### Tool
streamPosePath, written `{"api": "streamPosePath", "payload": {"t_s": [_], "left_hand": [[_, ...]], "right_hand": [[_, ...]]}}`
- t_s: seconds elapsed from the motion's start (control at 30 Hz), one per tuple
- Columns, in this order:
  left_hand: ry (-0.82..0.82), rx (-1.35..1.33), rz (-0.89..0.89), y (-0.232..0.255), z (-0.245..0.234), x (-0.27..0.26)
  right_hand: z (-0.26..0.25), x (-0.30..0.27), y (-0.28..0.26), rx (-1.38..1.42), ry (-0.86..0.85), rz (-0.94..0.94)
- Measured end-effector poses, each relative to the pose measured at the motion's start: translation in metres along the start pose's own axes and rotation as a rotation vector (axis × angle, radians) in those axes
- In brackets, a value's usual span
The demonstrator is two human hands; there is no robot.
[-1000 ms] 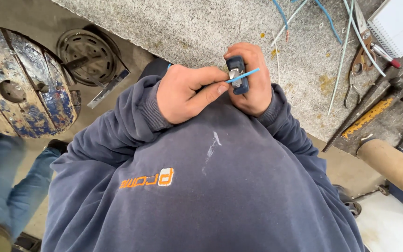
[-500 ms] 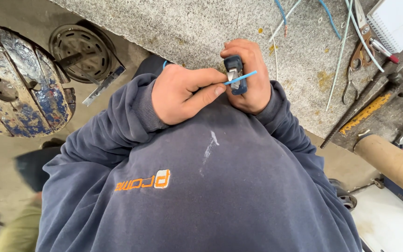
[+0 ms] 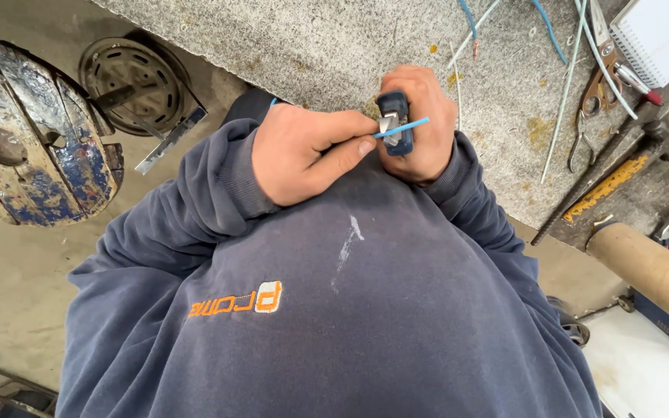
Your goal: The person strips the insulation from blue and copper wires using a wire stripper. They then twist the exposed ends of the wires together by hand and connect them to a copper coil assembly resting on a cardboard box.
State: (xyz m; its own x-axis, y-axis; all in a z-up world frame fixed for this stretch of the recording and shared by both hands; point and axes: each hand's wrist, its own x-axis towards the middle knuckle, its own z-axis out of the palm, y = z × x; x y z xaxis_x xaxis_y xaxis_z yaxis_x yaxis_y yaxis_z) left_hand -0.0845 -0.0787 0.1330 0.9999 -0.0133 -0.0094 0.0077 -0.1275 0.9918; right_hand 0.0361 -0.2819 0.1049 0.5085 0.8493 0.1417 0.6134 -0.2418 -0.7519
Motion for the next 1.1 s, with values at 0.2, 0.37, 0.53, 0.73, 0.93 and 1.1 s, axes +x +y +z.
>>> {"api": "streamPosePath", "payload": {"t_s": [0.2, 0.37, 0.53, 0.73, 0.93, 1.1], "left_hand": [[0.048, 0.093, 0.104, 0.004, 0.002, 0.004], [-0.076, -0.043, 0.015, 0.003, -0.002, 0.006], [-0.289, -0.659, -0.133, -0.012, 0.001, 0.003], [-0.373, -0.766, -0.256, -0.013, 0.001, 0.003], [-0.391, -0.772, -0.23, -0.016, 0.003, -0.001], [-0.402, -0.786, -0.204, -0.02, 0.004, -0.003]], "right_hand": [[0.003, -0.003, 0.008, -0.064, 0.045, 0.022], [0.002, 0.009, 0.011, -0.023, 0.068, -0.105], [0.006, 0.011, 0.017, -0.043, 0.137, -0.234], [0.014, 0.009, 0.016, -0.061, 0.173, -0.27], [0.019, 0.005, 0.014, -0.064, 0.225, -0.272], [0.015, 0.004, 0.012, -0.027, 0.183, -0.257]]}}
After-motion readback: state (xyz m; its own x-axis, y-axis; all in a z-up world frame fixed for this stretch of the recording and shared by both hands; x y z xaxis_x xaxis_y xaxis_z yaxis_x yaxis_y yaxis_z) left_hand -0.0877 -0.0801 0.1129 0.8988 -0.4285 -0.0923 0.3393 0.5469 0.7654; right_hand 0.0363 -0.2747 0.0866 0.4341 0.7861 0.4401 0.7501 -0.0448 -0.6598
